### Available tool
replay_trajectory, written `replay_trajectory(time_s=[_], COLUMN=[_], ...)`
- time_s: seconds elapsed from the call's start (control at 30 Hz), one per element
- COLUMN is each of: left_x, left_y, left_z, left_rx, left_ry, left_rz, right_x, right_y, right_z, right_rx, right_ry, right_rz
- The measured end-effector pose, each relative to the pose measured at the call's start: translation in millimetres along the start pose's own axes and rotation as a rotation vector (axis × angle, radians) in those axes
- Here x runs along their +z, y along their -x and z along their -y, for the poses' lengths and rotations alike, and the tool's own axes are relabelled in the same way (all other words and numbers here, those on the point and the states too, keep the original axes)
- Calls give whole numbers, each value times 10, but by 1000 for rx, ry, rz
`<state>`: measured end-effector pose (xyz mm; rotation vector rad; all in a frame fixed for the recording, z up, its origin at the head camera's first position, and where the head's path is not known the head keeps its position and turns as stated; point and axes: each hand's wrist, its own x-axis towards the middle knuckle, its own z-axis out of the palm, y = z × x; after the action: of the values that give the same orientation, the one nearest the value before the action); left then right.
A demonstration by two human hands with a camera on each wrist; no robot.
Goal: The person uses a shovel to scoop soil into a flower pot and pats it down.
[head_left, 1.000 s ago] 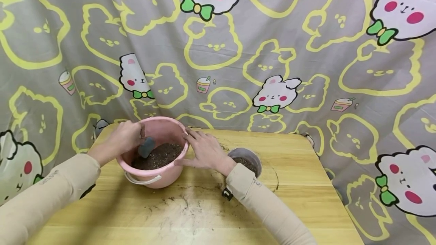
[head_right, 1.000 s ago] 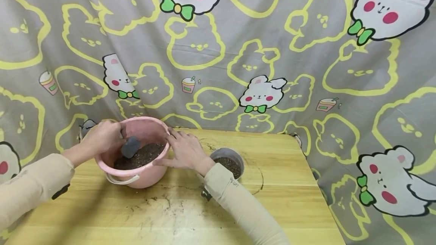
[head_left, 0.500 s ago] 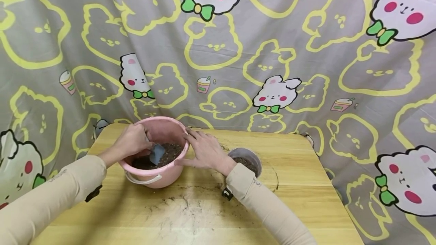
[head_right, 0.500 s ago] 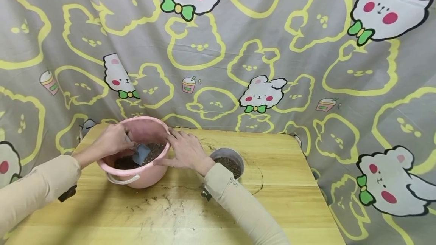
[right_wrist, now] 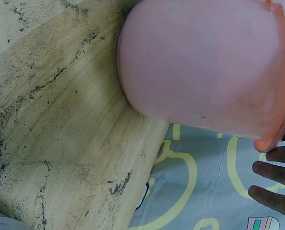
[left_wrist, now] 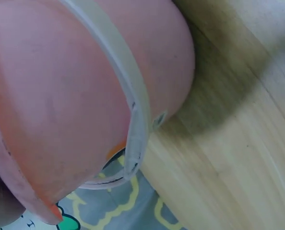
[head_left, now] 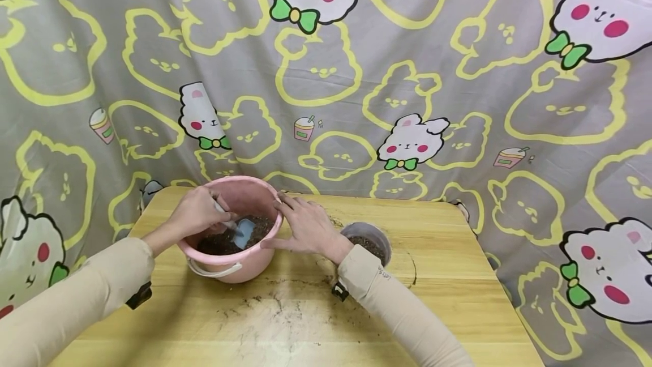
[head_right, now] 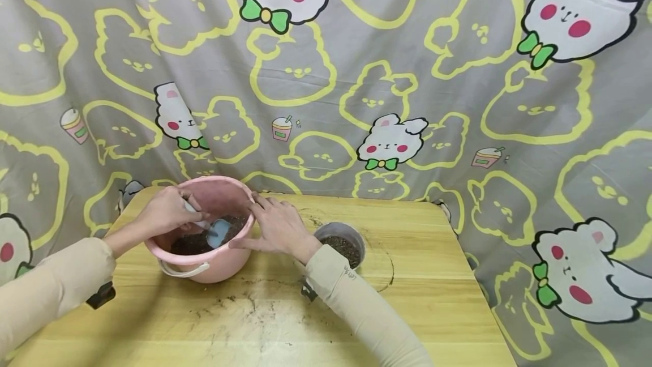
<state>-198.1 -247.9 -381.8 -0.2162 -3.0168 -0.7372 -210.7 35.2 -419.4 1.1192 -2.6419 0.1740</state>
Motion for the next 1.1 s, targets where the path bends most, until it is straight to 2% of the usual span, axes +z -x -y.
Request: replay_trajectory(time_s=[0.13,0.4,0.73,0.87,1.1], left_x=[-18,4,-105,-120,-57], left_y=[35,65,92,105,60], left_z=[-14,-35,79,73,52], left_rx=[-43,-35,-115,-133,-73], left_ry=[66,93,254,315,196], left_rz=[13,19,72,94,44], right_x=[-10,-29,-26,-20,-14], right_y=[0,8,4,-2,1], right_z=[-2,-6,5,9,12], right_rx=[-4,13,0,-5,-7], right_ry=[10,-13,-5,0,14], right_rz=[0,12,13,10,5])
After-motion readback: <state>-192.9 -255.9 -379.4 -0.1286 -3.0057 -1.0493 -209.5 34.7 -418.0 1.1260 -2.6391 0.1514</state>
